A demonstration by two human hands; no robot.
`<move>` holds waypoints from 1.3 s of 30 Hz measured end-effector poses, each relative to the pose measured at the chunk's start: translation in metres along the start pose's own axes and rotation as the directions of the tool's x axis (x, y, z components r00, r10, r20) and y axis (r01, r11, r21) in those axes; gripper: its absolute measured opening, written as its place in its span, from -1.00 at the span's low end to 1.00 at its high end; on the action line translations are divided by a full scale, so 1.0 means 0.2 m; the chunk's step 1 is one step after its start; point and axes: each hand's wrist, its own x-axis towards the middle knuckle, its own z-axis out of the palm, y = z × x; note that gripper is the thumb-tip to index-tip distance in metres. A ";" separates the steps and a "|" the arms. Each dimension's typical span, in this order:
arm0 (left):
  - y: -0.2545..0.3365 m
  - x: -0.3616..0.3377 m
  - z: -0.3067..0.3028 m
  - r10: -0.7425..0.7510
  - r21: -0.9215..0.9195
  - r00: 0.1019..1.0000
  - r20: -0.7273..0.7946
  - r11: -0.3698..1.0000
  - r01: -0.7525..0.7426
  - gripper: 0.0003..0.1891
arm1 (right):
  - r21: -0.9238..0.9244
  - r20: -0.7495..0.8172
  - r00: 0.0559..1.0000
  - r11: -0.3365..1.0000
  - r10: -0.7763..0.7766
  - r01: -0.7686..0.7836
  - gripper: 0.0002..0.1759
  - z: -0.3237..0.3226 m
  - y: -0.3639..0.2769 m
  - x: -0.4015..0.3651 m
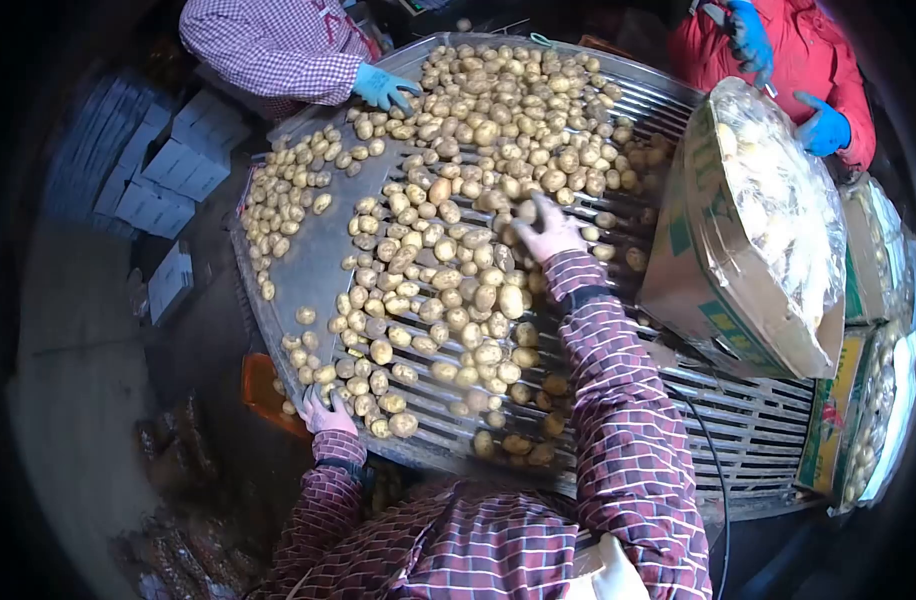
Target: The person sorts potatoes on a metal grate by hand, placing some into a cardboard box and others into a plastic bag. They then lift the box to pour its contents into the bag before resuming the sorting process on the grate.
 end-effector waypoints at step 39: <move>-0.06 -0.01 0.04 0.011 -0.025 1.000 0.009 1.000 -0.011 -0.53 | 0.220 0.256 0.848 0.882 -0.464 0.416 -0.18 0.18 -0.72 -1.11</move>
